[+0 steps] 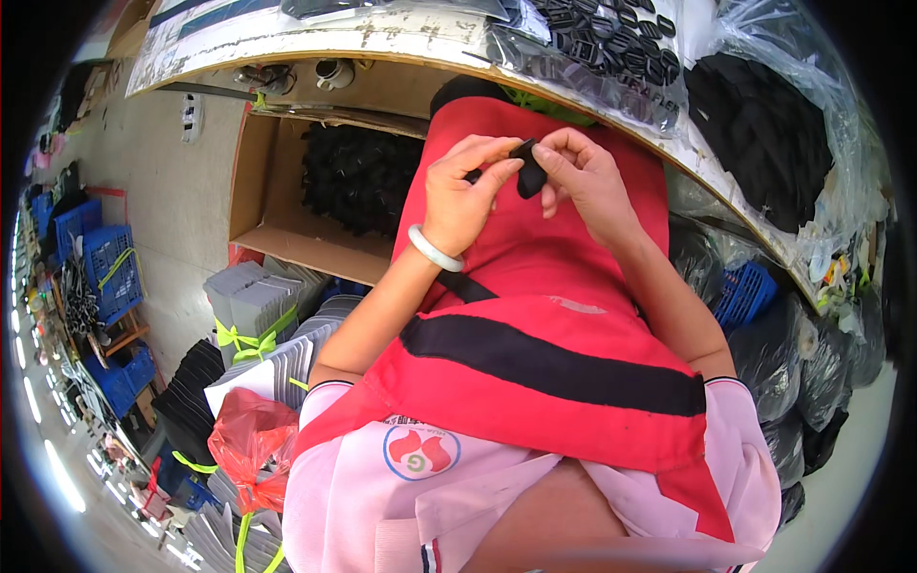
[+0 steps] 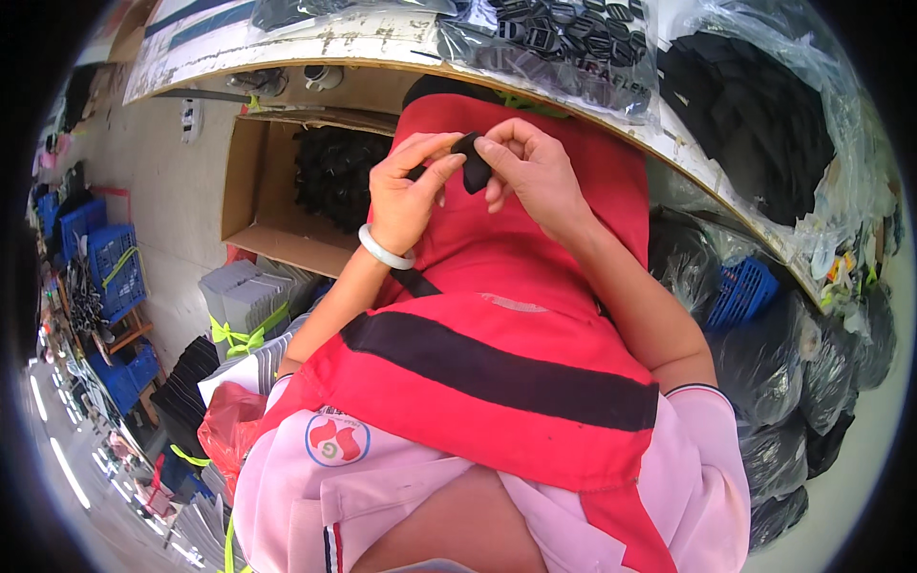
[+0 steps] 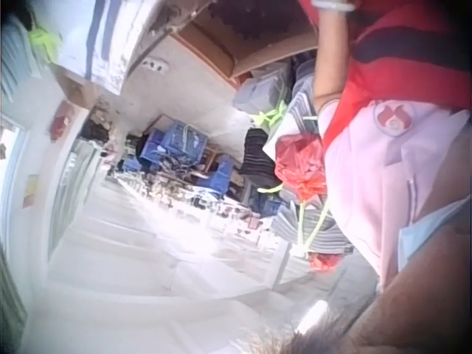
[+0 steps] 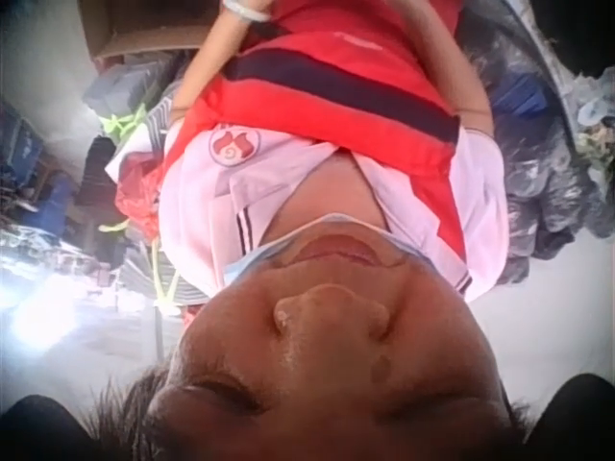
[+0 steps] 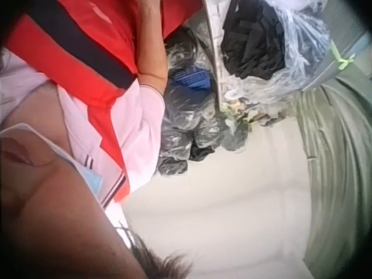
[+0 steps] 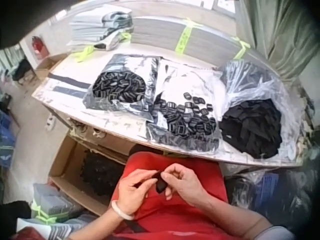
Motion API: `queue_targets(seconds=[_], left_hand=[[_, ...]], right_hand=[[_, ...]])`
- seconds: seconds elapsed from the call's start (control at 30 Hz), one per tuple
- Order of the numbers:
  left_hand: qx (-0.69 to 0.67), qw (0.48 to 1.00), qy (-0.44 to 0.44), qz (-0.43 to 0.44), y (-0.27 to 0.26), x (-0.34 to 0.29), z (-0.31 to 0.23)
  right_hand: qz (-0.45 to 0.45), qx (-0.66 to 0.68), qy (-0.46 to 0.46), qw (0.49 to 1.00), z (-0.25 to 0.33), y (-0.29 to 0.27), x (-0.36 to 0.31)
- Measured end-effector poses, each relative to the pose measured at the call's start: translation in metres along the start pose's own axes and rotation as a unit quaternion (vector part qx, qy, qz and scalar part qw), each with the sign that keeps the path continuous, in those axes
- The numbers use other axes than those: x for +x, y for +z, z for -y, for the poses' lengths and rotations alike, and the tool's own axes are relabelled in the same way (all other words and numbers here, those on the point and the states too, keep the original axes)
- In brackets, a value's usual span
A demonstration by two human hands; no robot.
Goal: Manually threading plastic buckles onto black nylon straps at a workbench.
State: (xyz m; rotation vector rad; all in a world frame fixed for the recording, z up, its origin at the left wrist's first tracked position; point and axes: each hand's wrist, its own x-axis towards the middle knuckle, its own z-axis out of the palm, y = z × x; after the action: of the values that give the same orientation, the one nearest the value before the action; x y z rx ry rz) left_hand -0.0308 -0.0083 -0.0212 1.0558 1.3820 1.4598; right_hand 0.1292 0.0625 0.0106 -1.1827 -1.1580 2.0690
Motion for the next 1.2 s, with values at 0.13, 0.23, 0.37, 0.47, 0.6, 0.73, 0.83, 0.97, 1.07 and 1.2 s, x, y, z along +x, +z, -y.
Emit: queue_targets(seconds=[0.13,0.23,0.37,0.47,0.6,0.73,0.83,0.97,1.07,1.2], left_hand=[[-0.052,0.997,-0.035,0.054,-0.01,-0.001,-0.006],[-0.048,0.995,-0.03,0.078,-0.014,-0.007,-0.011],[-0.041,0.995,-0.012,0.091,-0.017,-0.013,-0.019],[-0.029,0.995,0.013,0.099,-0.022,-0.017,-0.021],[-0.034,0.994,0.009,0.103,-0.024,-0.019,-0.026],[0.022,0.993,0.04,0.11,-0.026,-0.019,-0.032],[0.113,0.981,0.044,0.15,-0.049,-0.023,-0.047],[0.11,0.978,-0.169,-0.049,-0.11,-0.036,-0.046],[0.008,0.982,-0.136,-0.129,-0.148,-0.045,-0.027],[-0.045,0.978,-0.196,0.05,-0.075,-0.034,-0.022]], right_hand=[[0.003,0.01,0.019,1.0,0.004,-0.01,0.002],[0.131,-0.072,0.092,0.984,0.012,-0.021,0.003],[0.127,-0.137,0.032,0.982,0.012,-0.017,0.001],[0.085,-0.207,-0.111,0.968,0.009,-0.013,0.001],[0.091,-0.147,-0.049,0.984,0.013,-0.006,0.0],[0.064,-0.116,-0.093,0.987,0.001,-0.004,0.006],[0.093,-0.072,-0.087,0.989,-0.014,0.0,0.025],[0.152,-0.255,-0.093,0.95,-0.024,0.027,0.022],[0.143,-0.274,-0.145,0.94,-0.032,0.021,0.024],[0.172,-0.352,-0.208,0.896,-0.022,0.019,0.017]])
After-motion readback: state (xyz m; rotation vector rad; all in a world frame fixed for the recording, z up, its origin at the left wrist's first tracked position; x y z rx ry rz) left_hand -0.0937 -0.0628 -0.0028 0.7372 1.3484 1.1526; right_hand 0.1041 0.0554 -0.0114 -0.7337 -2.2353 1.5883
